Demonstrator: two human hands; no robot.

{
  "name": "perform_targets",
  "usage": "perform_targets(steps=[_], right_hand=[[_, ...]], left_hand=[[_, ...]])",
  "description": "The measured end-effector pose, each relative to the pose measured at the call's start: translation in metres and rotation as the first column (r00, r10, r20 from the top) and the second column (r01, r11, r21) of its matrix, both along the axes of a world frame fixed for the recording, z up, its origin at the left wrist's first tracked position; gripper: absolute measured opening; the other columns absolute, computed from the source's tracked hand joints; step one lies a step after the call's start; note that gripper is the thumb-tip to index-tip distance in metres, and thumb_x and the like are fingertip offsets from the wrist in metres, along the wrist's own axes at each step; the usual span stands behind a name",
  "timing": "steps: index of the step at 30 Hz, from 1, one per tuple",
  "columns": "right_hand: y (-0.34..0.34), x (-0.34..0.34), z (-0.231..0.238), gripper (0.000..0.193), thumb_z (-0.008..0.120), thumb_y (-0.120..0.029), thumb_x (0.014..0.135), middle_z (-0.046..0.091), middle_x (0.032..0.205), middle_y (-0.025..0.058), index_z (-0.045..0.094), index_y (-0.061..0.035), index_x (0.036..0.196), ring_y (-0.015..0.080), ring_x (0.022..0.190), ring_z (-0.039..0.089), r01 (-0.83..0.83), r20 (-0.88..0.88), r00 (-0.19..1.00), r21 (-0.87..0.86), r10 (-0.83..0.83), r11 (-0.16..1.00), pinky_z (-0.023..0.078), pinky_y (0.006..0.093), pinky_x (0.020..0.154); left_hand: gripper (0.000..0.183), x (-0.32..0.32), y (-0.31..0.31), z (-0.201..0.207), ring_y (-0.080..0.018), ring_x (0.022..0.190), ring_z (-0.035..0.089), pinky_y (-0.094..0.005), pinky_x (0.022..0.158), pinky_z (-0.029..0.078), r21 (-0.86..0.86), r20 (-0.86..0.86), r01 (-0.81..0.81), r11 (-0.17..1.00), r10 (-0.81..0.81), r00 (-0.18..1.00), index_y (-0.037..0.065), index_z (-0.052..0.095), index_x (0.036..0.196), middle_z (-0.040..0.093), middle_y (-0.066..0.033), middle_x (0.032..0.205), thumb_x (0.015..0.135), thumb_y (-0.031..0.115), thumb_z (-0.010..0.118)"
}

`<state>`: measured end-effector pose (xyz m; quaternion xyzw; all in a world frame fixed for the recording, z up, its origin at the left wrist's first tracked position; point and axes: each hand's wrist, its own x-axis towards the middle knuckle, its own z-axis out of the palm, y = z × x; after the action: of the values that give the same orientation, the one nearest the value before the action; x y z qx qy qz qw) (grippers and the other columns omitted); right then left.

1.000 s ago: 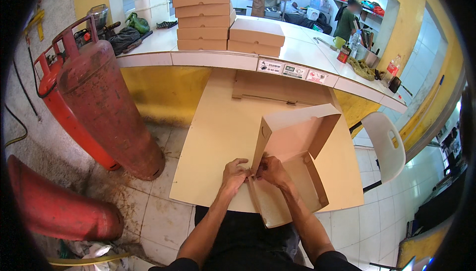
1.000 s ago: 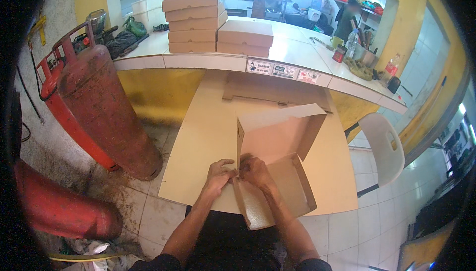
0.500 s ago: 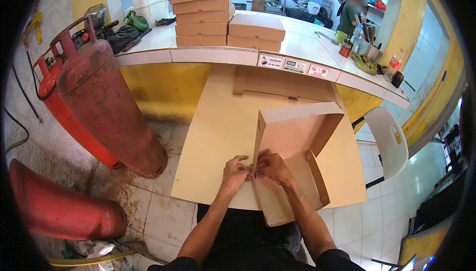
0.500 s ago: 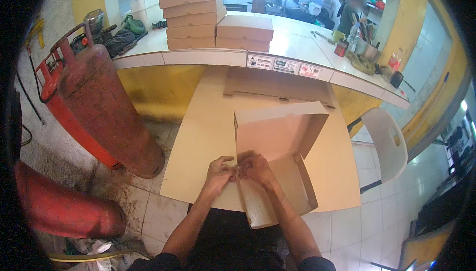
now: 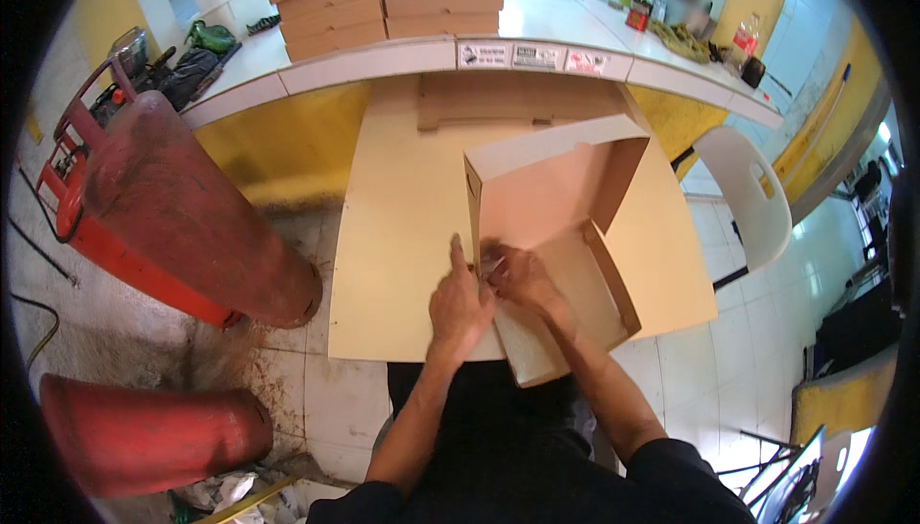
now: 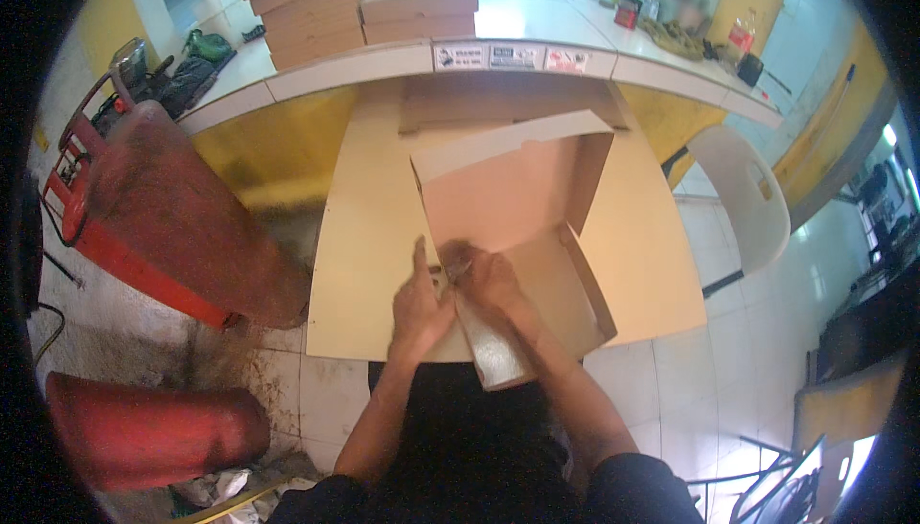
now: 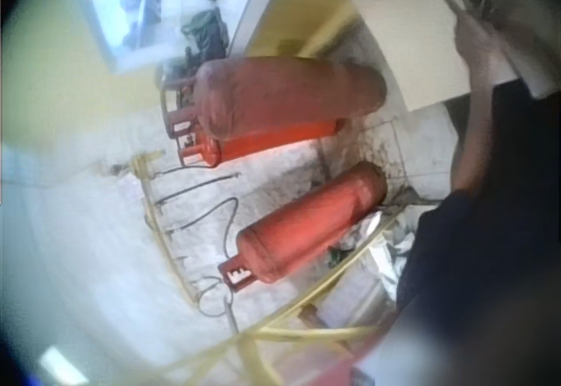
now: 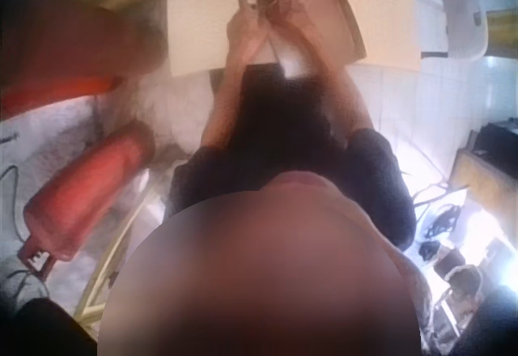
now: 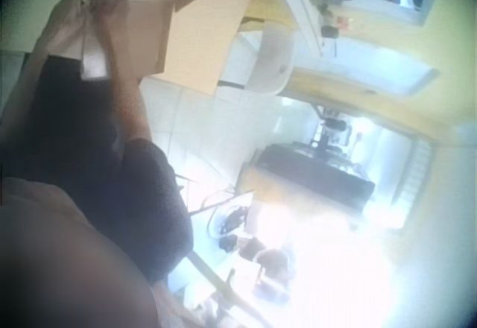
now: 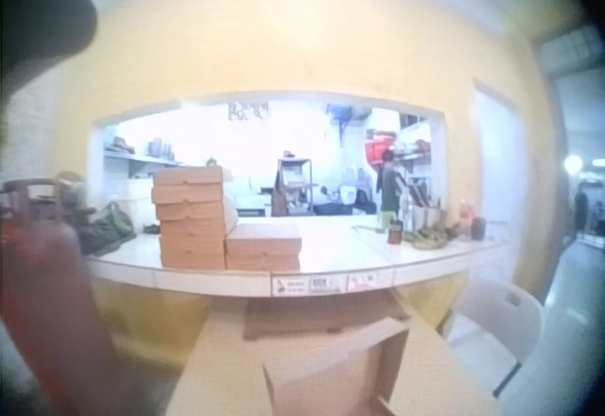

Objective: The person assembles flat cardboard boxes by folding the flaps and securing them with tape. The person repeatedly picks up a flat box, folds the sides into shape, and tapes the seams to form a finished box.

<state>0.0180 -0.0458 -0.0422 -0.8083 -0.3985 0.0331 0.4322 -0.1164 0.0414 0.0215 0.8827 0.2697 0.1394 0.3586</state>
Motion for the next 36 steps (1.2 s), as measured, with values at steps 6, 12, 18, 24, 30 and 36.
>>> perform_targets(steps=[6, 12, 18, 24, 30, 36], right_hand=[[-0.115, 0.028, 0.074, 0.036, 0.077, -0.037, 0.087, 0.071, 0.072, 0.0133, 0.075, -0.0008, 0.087, 0.0208, 0.067, 0.07, 0.542, -0.01, 0.83, -0.219, -0.558, 0.811, 0.052, 0.0371, 0.06], [-0.132, 0.097, 0.063, 0.041, 0.076, -0.02, 0.089, 0.073, 0.099, 0.0132, 0.065, -0.0024, 0.124, 0.017, 0.06, 0.06, 0.431, 0.141, 0.883, 0.135, -0.448, 0.892, 0.051, 0.0315, 0.061], [-0.116, 0.099, 0.074, 0.021, 0.069, -0.013, 0.093, 0.071, 0.081, 0.0112, 0.07, -0.0002, 0.109, 0.0156, 0.052, 0.054, 0.174, 0.26, 0.942, 0.156, -0.21, 0.972, 0.044, 0.0311, 0.052], [-0.127, 0.099, 0.054, 0.022, 0.064, -0.015, 0.094, 0.073, 0.091, 0.0215, 0.071, 0.0057, 0.099, 0.0336, 0.083, 0.072, 0.204, 0.034, 0.977, 0.133, -0.21, 0.97, 0.055, 0.0418, 0.072], [-0.153, 0.077, 0.026, 0.04, 0.06, -0.005, 0.094, 0.065, 0.129, 0.0229, 0.06, 0.0048, 0.132, 0.0324, 0.113, 0.067, 0.016, -0.137, 0.991, 0.206, 0.013, 0.978, 0.054, 0.0386, 0.096], [-0.188, 0.016, 0.023, 0.058, 0.072, -0.023, 0.092, 0.059, 0.138, 0.0192, 0.051, -0.0009, 0.142, 0.0321, 0.118, 0.065, 0.199, -0.372, 0.921, 0.195, -0.115, 0.96, 0.054, 0.0405, 0.097]], left_hand=[[0.088, -0.012, 0.033, 0.005, -0.0353, 0.114, 0.064, -0.0444, 0.093, 0.054, -0.268, 0.25, 0.063, 0.961, 0.007, 0.968, 0.007, 0.032, 0.155, 0.059, -0.0248, 0.134, 0.082, 0.02, 0.079], [0.061, 0.036, 0.049, 0.013, -0.027, 0.104, 0.068, -0.0374, 0.079, 0.057, -0.221, 0.351, 0.196, 0.956, -0.109, 0.93, 0.002, 0.05, 0.14, 0.066, -0.0203, 0.126, 0.083, 0.01, 0.07], [0.036, 0.024, 0.075, 0.028, -0.0268, 0.079, 0.067, -0.0388, 0.065, 0.051, -0.15, 0.133, 0.269, 0.951, -0.25, 0.959, -0.005, 0.062, 0.12, 0.071, -0.0207, 0.105, 0.086, 0.004, 0.056], [0.033, 0.009, 0.106, 0.006, -0.0319, 0.093, 0.066, -0.0394, 0.08, 0.053, 0.183, 0.162, 0.347, 0.92, -0.376, 0.912, -0.002, 0.063, 0.118, 0.069, -0.0185, 0.106, 0.086, 0.003, 0.058], [0.059, 0.0, 0.088, -0.016, -0.0419, 0.12, 0.057, -0.0466, 0.095, 0.051, 0.556, 0.076, 0.296, 0.777, -0.402, 0.913, 0.006, 0.051, 0.143, 0.056, -0.0236, 0.136, 0.084, -0.001, 0.056], [0.077, -0.046, 0.082, -0.048, -0.0437, 0.137, 0.045, -0.0456, 0.112, 0.041, 0.257, 0.041, 0.242, 0.936, -0.26, 0.965, 0.001, 0.04, 0.152, 0.045, -0.0259, 0.15, 0.077, -0.002, 0.06]])
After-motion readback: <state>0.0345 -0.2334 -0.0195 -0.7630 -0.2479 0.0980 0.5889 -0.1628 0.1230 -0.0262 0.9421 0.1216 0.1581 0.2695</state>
